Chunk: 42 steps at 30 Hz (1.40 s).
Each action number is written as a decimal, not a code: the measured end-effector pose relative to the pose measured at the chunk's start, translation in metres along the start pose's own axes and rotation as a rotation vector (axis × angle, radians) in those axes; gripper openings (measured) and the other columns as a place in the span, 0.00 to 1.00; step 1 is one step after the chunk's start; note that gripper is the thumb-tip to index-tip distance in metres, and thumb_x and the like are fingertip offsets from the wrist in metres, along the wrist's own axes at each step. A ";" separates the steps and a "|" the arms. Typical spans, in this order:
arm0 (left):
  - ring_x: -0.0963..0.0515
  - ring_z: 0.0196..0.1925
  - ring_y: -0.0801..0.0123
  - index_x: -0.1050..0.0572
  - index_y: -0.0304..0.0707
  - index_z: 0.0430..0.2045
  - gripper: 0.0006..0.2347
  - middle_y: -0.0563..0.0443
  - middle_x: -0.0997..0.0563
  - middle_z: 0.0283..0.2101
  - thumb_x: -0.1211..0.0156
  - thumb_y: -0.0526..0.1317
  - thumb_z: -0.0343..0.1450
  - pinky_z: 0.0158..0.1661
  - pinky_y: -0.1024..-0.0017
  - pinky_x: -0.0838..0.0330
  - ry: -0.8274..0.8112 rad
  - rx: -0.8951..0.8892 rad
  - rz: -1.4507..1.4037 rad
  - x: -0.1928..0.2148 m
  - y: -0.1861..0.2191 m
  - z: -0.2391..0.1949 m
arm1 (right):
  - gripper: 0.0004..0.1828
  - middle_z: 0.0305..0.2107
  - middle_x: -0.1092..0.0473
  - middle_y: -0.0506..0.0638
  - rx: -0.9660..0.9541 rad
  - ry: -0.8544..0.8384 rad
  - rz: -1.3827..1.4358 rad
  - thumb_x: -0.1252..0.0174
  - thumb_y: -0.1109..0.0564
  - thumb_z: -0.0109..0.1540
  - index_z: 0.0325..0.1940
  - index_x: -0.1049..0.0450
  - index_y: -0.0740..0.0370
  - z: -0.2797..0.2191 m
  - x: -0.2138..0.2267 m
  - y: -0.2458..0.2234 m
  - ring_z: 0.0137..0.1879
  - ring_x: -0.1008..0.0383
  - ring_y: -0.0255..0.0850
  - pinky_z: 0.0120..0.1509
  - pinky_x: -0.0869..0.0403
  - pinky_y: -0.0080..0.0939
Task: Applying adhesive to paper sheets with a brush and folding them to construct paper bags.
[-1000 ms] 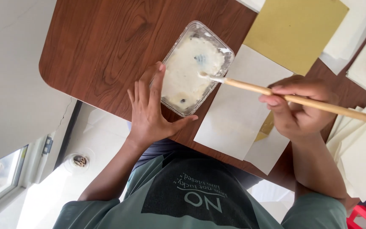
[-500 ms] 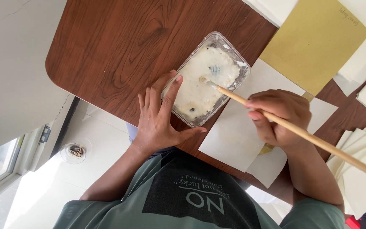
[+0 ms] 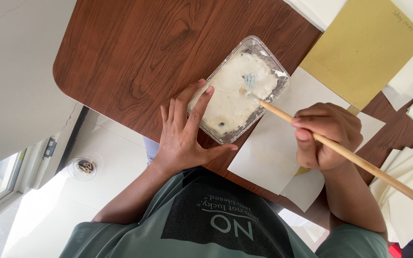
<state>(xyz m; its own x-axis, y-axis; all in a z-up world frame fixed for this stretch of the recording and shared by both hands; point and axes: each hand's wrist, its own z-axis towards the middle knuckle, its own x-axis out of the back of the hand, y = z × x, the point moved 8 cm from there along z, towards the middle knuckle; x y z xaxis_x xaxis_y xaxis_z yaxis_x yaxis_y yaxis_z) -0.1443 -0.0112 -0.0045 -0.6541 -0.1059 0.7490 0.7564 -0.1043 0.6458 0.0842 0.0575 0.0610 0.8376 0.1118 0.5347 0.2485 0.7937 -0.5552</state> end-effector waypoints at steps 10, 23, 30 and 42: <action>0.25 0.63 0.52 0.44 0.46 0.72 0.49 0.42 0.34 0.73 0.32 0.75 0.62 0.53 0.52 0.32 0.013 -0.021 0.000 0.002 0.001 0.001 | 0.13 0.21 0.32 0.59 0.055 0.065 -0.053 0.52 0.57 0.71 0.37 0.35 0.71 -0.002 0.009 -0.001 0.23 0.30 0.50 0.25 0.33 0.45; 0.26 0.64 0.52 0.43 0.46 0.72 0.49 0.43 0.34 0.73 0.33 0.75 0.62 0.52 0.50 0.31 0.020 -0.015 0.002 0.002 0.002 0.001 | 0.13 0.26 0.28 0.61 -0.093 -0.108 -0.100 0.52 0.58 0.72 0.39 0.33 0.73 -0.001 0.004 0.007 0.29 0.27 0.51 0.31 0.30 0.43; 0.27 0.64 0.54 0.44 0.46 0.72 0.50 0.43 0.34 0.73 0.31 0.74 0.61 0.54 0.52 0.33 0.021 -0.005 0.001 0.002 0.001 0.000 | 0.16 0.22 0.29 0.59 -0.015 0.054 -0.081 0.51 0.56 0.71 0.36 0.32 0.72 -0.011 0.018 0.004 0.28 0.25 0.52 0.28 0.28 0.46; 0.29 0.68 0.52 0.48 0.44 0.74 0.55 0.41 0.35 0.72 0.24 0.70 0.57 0.58 0.49 0.33 0.075 -0.051 0.020 0.000 0.006 -0.001 | 0.15 0.27 0.38 0.56 -0.339 0.385 0.156 0.56 0.49 0.77 0.47 0.39 0.65 0.001 0.044 0.020 0.21 0.34 0.40 0.20 0.38 0.35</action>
<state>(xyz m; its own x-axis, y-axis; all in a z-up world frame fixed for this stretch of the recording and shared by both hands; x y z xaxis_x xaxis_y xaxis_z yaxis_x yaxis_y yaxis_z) -0.1396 -0.0127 -0.0007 -0.6389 -0.1819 0.7475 0.7693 -0.1515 0.6207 0.1256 0.0785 0.0739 0.9791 -0.0651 0.1925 0.1968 0.5403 -0.8182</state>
